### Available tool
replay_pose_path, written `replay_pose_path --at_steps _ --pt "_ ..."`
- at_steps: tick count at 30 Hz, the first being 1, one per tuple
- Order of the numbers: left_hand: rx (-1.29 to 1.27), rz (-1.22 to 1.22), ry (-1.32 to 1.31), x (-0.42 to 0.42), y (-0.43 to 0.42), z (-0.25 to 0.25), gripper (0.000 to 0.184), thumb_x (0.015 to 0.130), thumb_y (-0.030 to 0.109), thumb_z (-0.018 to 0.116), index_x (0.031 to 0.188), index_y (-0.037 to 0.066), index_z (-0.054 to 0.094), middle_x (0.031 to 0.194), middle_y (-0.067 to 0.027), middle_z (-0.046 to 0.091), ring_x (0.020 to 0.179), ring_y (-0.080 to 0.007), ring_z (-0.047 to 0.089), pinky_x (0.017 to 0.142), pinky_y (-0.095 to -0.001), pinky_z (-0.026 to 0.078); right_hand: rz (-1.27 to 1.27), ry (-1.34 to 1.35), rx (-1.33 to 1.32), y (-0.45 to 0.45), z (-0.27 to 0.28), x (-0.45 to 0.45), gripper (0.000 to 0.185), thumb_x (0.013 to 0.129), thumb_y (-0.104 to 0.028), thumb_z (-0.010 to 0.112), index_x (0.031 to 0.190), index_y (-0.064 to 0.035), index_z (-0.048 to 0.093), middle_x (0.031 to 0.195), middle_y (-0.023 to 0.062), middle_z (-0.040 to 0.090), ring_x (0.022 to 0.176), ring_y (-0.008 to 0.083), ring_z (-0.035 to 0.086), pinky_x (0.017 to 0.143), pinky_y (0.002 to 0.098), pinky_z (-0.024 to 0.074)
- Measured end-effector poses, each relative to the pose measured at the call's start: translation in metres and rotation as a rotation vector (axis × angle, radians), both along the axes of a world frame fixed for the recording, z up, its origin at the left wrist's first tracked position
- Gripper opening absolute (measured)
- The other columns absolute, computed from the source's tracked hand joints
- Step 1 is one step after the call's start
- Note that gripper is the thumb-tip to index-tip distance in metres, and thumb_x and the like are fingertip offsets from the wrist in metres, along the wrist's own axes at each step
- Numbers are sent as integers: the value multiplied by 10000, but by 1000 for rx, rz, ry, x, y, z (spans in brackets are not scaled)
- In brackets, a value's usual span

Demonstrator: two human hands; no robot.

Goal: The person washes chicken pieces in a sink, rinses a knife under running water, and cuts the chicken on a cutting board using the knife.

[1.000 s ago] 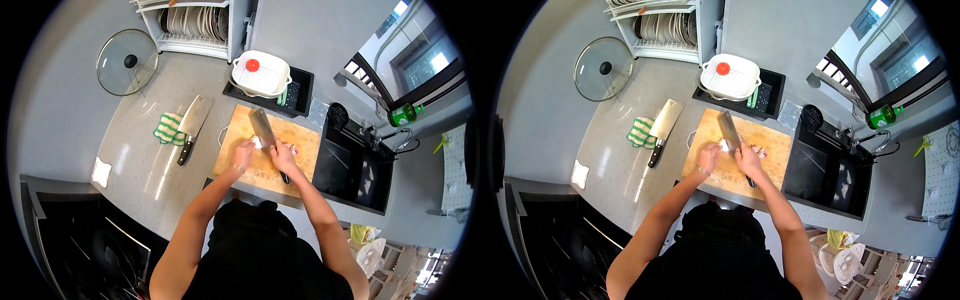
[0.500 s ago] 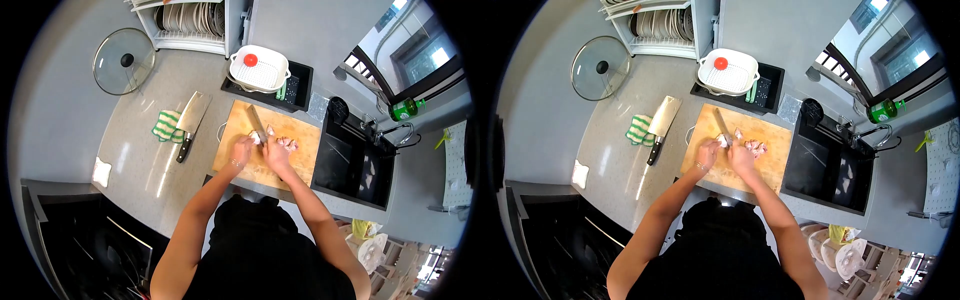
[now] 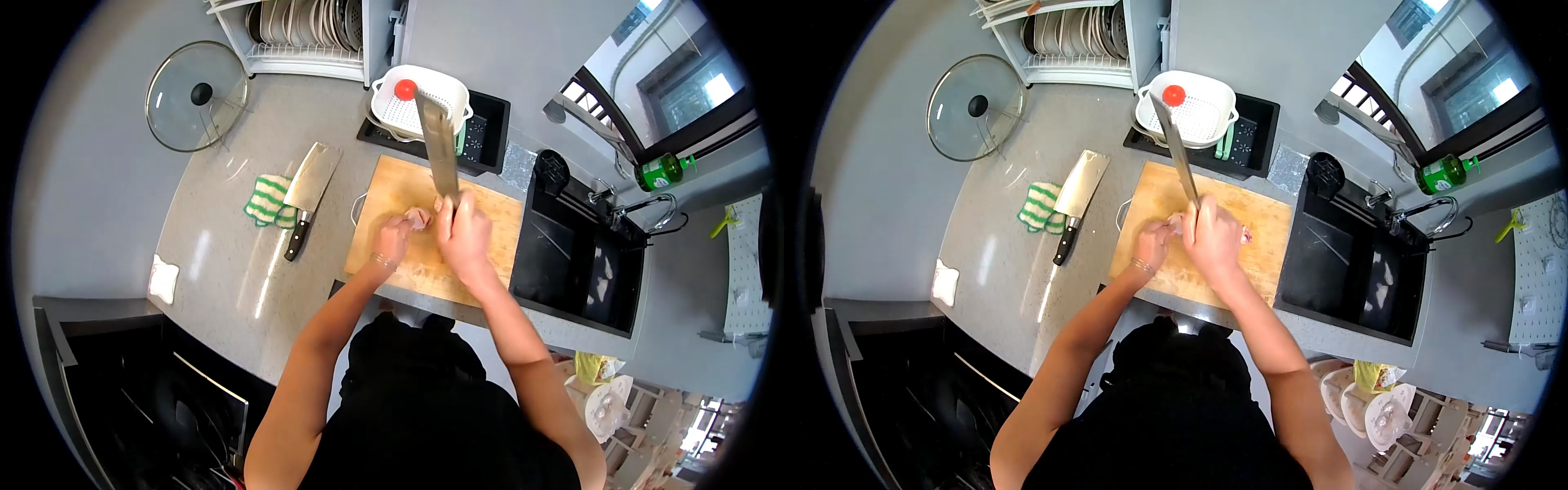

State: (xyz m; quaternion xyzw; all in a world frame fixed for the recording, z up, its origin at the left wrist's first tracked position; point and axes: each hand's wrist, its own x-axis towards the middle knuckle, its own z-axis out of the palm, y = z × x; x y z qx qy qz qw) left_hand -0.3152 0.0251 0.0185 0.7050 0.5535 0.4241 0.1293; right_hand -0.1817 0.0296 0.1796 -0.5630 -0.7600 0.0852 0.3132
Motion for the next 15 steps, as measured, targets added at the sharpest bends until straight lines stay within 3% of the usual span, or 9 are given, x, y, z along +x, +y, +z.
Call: replay_pose_path --at_steps 1,2,6,9,10,13,14,15 --pt "0 -3 -2 -1 1 1 125 757 4 617 859 15 690 850 -163 653 780 -324 620 716 -384 509 -33 -57 -9 -4 -20 0 227 910 -244 490 905 -19 464 592 189 590 522 367 591 482 483 449" --pt "9 3 3 -1 1 -3 126 756 3 617 858 13 689 847 -163 652 777 -325 618 713 -387 506 -55 -299 -230 -5 -61 1 251 885 -230 501 964 8 488 627 197 610 583 368 620 518 475 472" --pt "54 16 5 0 4 -14 135 750 -1 596 856 19 678 853 -155 650 777 -322 614 706 -390 505 16 -234 -425 4 -92 13 313 840 -205 505 1067 10 516 721 238 635 705 393 636 642 501 496" --pt "81 7 -14 -1 8 -10 139 744 -5 594 854 24 675 864 -153 654 789 -320 618 713 -385 508 -8 -183 -488 7 -99 15 275 879 -216 480 1020 19 495 747 274 607 685 443 600 645 516 475" --pt "76 7 -23 -2 7 -10 133 742 -5 613 853 18 681 862 -159 657 792 -323 621 721 -385 509 20 -53 -467 9 -109 23 289 879 -230 486 1019 23 500 766 289 596 653 461 578 625 517 471" --pt "40 -9 -64 -4 4 -11 160 725 -14 613 863 27 683 858 -143 657 797 -313 618 735 -376 503 93 435 -836 19 -113 52 344 898 -233 471 1156 -6 499 815 236 647 653 381 637 602 491 491" --pt "25 -15 -82 -3 4 -13 176 718 -18 604 868 34 681 857 -133 656 799 -306 615 738 -371 500 97 380 -851 21 -113 54 370 924 -295 473 1186 -34 496 902 225 659 671 312 665 610 463 503" --pt "22 -13 -72 -2 6 -15 173 715 -5 618 870 37 683 870 -140 657 805 -311 615 745 -368 501 93 127 -639 22 -106 51 404 926 -311 477 1246 -64 473 986 214 651 772 275 667 698 443 498"
